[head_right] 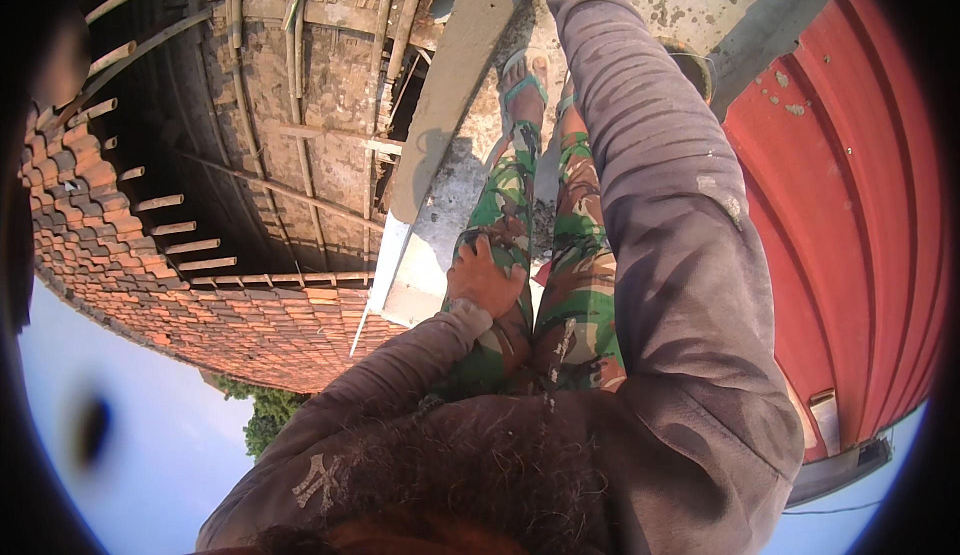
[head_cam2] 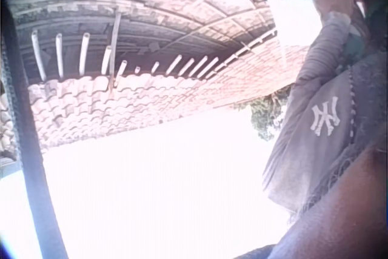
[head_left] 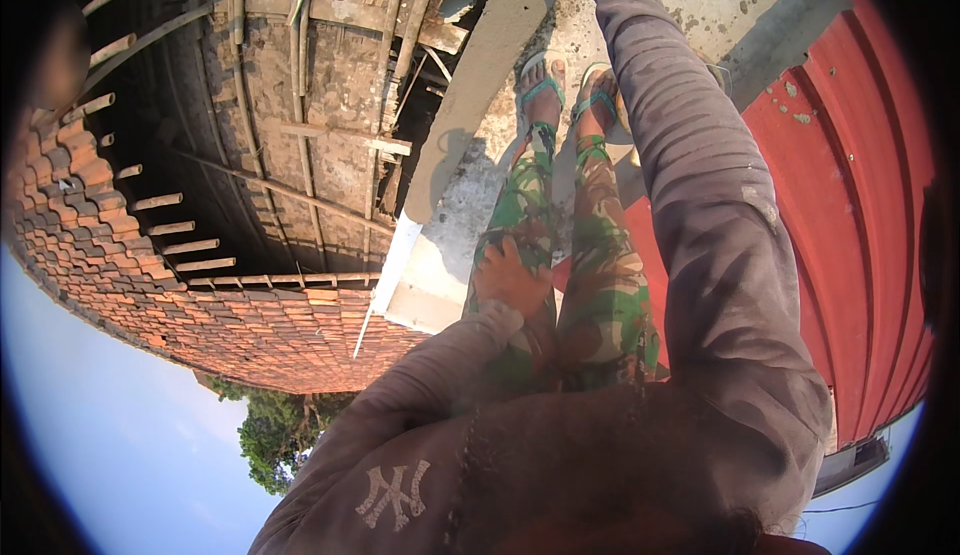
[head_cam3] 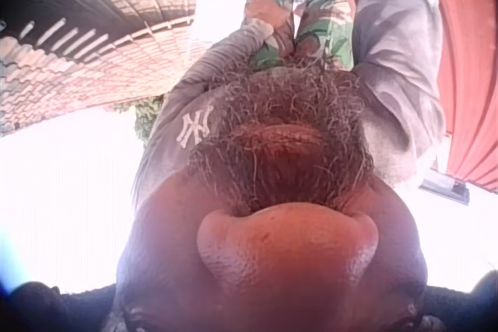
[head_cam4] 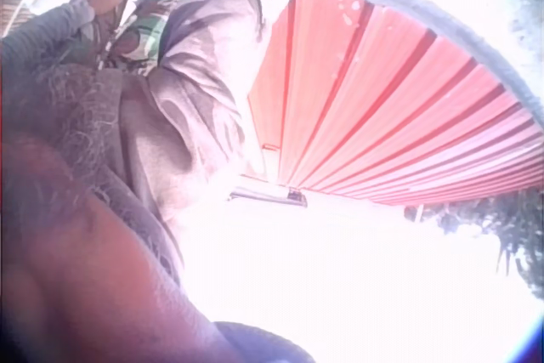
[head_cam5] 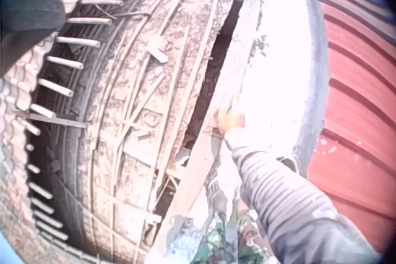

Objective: The person applies cement mixture to a roof edge using a trowel, scooping the material from a small bucket and smoothing it along the structural beam.

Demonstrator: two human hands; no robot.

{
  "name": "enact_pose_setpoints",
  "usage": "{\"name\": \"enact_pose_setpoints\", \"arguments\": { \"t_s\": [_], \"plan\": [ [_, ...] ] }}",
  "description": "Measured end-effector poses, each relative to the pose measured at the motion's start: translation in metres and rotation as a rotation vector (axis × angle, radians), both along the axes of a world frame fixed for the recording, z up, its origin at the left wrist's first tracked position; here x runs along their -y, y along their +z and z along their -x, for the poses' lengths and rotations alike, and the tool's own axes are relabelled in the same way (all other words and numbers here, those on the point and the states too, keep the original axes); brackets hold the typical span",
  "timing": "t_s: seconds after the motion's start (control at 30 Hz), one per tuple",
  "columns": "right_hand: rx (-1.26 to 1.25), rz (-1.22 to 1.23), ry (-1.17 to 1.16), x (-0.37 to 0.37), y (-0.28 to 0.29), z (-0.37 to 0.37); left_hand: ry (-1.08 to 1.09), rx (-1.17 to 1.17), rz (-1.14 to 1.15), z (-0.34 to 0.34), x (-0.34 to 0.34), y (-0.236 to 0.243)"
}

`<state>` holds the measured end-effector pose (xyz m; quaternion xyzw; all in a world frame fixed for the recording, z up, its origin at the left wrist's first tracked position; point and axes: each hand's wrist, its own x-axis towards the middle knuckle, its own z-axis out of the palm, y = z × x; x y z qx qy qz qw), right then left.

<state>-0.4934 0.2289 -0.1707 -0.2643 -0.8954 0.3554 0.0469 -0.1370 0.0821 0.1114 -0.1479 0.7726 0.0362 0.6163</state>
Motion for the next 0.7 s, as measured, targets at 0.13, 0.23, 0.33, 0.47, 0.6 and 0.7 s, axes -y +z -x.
{"name": "enact_pose_setpoints", "arguments": {
  "t_s": [0.13,0.23,0.33,0.47,0.6,0.7],
  "plan": [
    [0.155,0.293,-0.162,0.034,0.064,-0.011,-0.028,0.021,0.053,-0.003,0.004,-0.001],
    [0.333,0.397,0.005,0.103,0.051,-0.138,-0.021,0.083,0.036,0.017,0.002,-0.002],
    [0.329,0.528,0.083,0.153,0.054,-0.247,-0.044,0.049,0.037,0.016,0.002,0.001],
    [0.308,0.503,0.074,0.127,0.051,-0.21,-0.046,0.044,0.023,0.019,0.005,-0.002],
    [0.03,0.209,0.042,0.04,0.027,-0.056,-0.064,0.048,0.031,0.012,0.007,-0.002],
    [0.201,0.089,0.034,-0.056,-0.02,0.041,-0.116,0.042,-0.012,0.011,0.008,-0.006]
  ]
}}
